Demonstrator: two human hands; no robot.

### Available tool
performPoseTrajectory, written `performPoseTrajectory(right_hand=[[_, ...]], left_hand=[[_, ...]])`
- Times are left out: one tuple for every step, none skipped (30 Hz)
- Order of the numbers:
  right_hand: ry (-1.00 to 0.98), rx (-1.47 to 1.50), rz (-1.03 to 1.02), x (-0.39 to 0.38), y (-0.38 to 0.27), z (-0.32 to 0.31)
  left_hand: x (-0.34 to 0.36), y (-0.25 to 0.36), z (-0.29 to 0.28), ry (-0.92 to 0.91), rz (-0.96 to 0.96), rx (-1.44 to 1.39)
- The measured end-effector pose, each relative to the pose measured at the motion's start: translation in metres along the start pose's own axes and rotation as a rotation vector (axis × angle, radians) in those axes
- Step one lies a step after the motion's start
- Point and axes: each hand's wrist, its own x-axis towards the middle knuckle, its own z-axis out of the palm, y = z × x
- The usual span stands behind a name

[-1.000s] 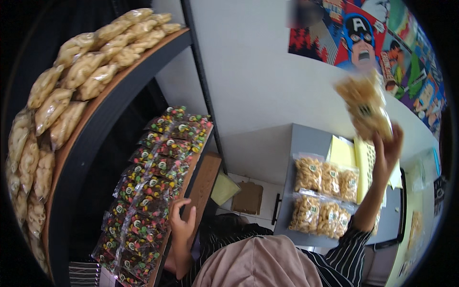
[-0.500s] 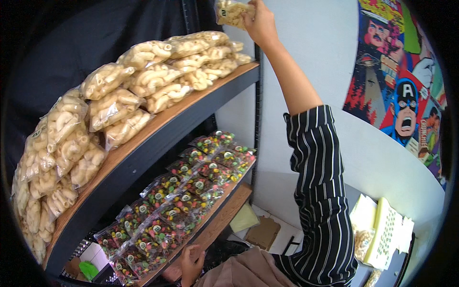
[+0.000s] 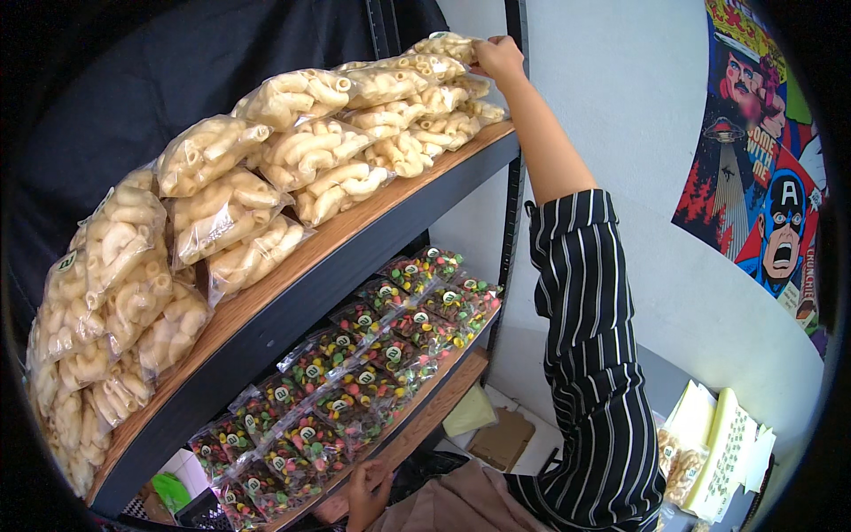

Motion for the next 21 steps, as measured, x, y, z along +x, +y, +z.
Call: performPoseTrajectory(right_hand=[[-0.068,0.031,0.049,-0.003,0.003,-0.003],[-0.135,0.061,0.097,-0.006,0.004,-0.005],[-0.143,-0.043,0.067,-0.014,0.0,-0.01],[-0.152,-0.147,0.037,-0.022,-0.006,-0.015],[-0.159,-0.248,0.008,-0.027,-0.008,-0.017],[-0.19,-0.252,0.01,-0.028,-0.007,-0.017],[-0.222,-0.255,0.013,-0.03,-0.006,-0.016],[-0.245,-0.266,0.012,-0.029,-0.006,-0.02],[-0.256,-0.239,0.015,-0.024,-0.003,-0.022],[-0.267,-0.211,0.019,-0.018,0.002,-0.024],[-0.281,-0.175,0.023,-0.017,0.002,-0.024],[-0.255,-0.158,0.018,-0.017,0.002,-0.025],[-0.228,-0.141,0.013,-0.017,0.003,-0.027],[-0.206,-0.119,0.014,-0.02,0.003,-0.026],[-0.251,-0.086,0.023,-0.023,0.002,-0.028],[-0.295,-0.054,0.032,-0.024,0.0,-0.031],[-0.337,-0.025,0.042,-0.029,-0.005,-0.038],[-0.345,-0.02,0.033,-0.035,-0.011,-0.045],[-0.352,-0.017,0.023,-0.041,-0.016,-0.053],[-0.361,-0.012,0.017,-0.051,-0.023,-0.061],[-0.374,-0.024,0.055,-0.058,-0.03,-0.068]], left_hand=[[0.003,0.002,0.0,-0.012,-0.006,-0.032],[0.004,0.002,0.001,-0.024,-0.011,-0.065],[0.004,0.002,0.002,-0.021,-0.024,-0.086],[0.003,0.001,0.005,-0.017,-0.038,-0.108],[0.003,-0.001,0.006,-0.014,-0.051,-0.126],[0.002,-0.002,0.007,-0.016,-0.066,-0.11],[0.001,-0.003,0.007,-0.018,-0.081,-0.093],[0.004,-0.002,0.007,-0.027,-0.088,-0.082],[0.005,0.0,0.006,-0.041,-0.074,-0.055],[0.006,0.003,0.004,-0.054,-0.061,-0.028],[0.007,0.006,0.002,-0.061,-0.049,0.003],[0.007,0.007,0.002,-0.069,-0.065,-0.024],[0.007,0.007,0.002,-0.078,-0.081,-0.051],[0.004,0.007,0.001,-0.086,-0.103,-0.072],[0.003,0.006,0.0,-0.076,-0.074,-0.07],[0.002,0.003,0.001,-0.067,-0.044,-0.068],[0.0,0.0,0.002,-0.062,-0.014,-0.068],[-0.002,-0.003,0.003,-0.062,-0.001,-0.077],[-0.004,-0.008,0.004,-0.063,0.013,-0.087],[-0.008,-0.013,0.004,-0.065,0.022,-0.095],[-0.015,-0.015,0.004,-0.075,0.018,-0.094]])
